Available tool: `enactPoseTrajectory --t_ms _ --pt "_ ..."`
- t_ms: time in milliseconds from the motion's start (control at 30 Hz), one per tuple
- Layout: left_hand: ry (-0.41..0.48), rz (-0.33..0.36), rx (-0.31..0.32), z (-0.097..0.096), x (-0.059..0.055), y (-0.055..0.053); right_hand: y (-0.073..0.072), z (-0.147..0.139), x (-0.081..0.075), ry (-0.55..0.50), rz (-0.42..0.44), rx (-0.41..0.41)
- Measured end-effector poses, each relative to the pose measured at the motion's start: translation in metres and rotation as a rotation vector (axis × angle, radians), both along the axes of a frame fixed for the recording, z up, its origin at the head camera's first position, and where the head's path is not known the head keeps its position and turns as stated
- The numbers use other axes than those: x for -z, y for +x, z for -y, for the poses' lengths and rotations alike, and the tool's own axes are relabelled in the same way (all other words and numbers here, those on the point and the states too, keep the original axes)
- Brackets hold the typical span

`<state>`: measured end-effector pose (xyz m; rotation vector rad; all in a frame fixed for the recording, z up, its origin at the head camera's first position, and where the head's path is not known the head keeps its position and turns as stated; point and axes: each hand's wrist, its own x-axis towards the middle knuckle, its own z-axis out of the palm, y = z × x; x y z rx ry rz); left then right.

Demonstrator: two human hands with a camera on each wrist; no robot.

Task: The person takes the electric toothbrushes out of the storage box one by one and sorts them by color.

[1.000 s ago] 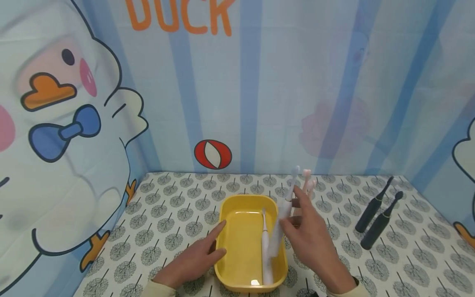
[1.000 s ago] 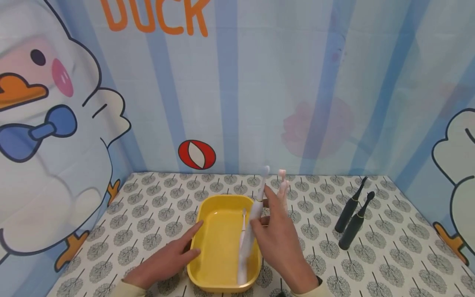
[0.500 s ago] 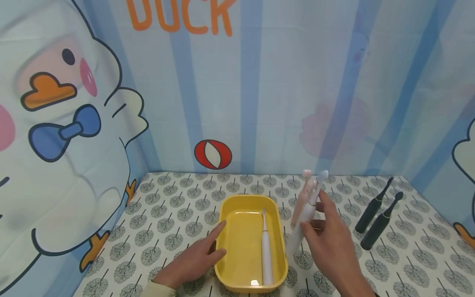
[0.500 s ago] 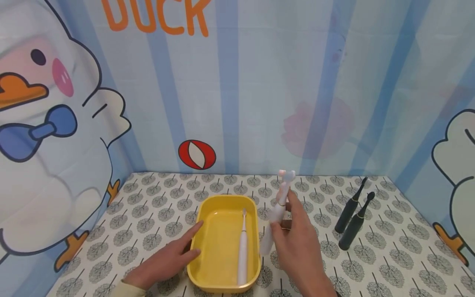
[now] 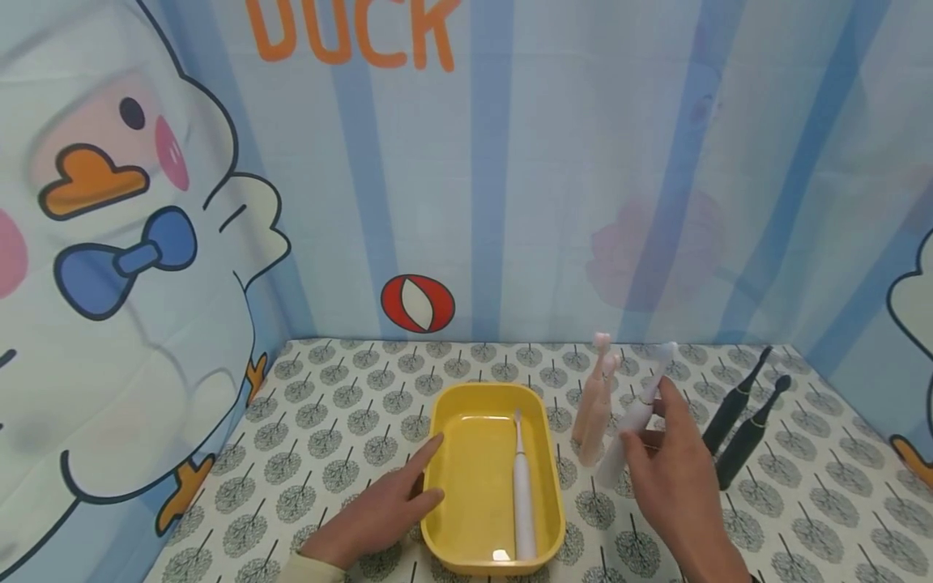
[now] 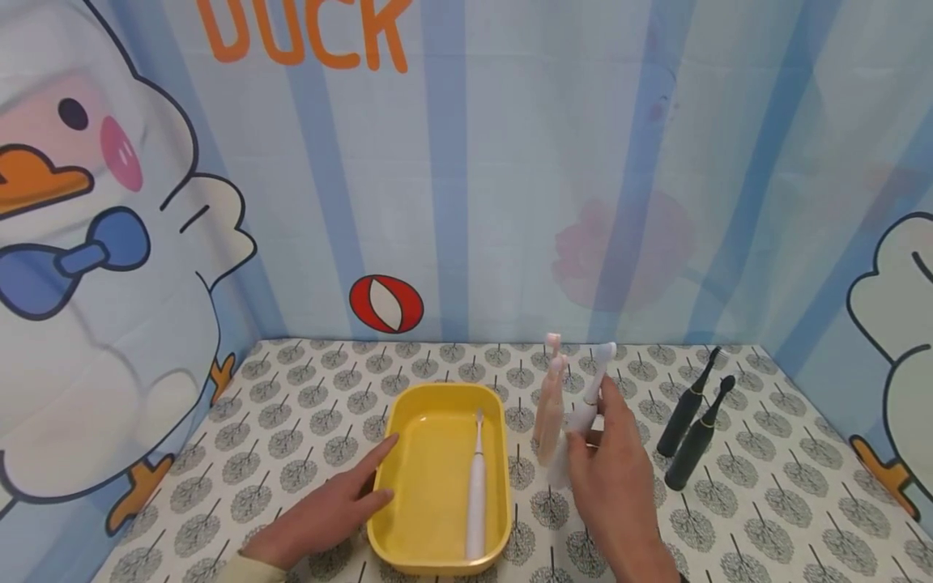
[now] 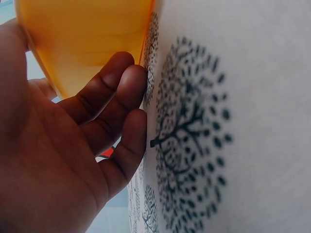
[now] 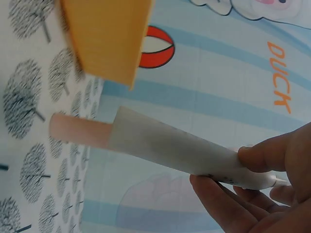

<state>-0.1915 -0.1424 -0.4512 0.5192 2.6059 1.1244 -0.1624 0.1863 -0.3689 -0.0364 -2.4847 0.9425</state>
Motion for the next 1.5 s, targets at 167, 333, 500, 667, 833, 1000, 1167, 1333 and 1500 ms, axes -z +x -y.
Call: enactPoseTrajectory --t_ms 167,333,500,667,833,1000,1167,1333,1500 --pt "-0.007 -0.006 -0.006 0.001 0.001 0.0 -0.009 -0.007 0.012 0.025 0.008 0.036" --pt "-0.009 -0.009 -0.01 0.001 0.002 0.0 -0.015 -0.011 0.019 0.041 0.066 0.056" --pt "-0.001 0.004 -0.004 0.0 0.001 0.0 -0.019 -0.017 0.026 0.045 0.103 0.083" --pt "-0.002 0.019 -0.01 0.001 0.002 -0.001 -0.022 -0.022 0.031 0.05 0.127 0.106" --pt "-0.011 0.017 -0.019 0.0 0.002 -0.001 -0.023 -0.023 0.035 0.055 0.11 0.108" --pt "-0.012 0.018 -0.017 0.0 0.001 0.0 -0.024 -0.021 0.041 0.066 0.103 0.131" --pt "0.001 -0.006 0.002 -0.001 0.0 0.001 -0.027 -0.019 0.046 0.065 0.13 0.149" --pt "0.013 -0.003 0.011 0.0 0.0 0.001 -0.028 -0.018 0.049 0.065 0.12 0.154" --pt "0.002 -0.004 0.002 -0.001 0.0 0.001 -0.028 -0.017 0.048 0.098 0.098 0.163"
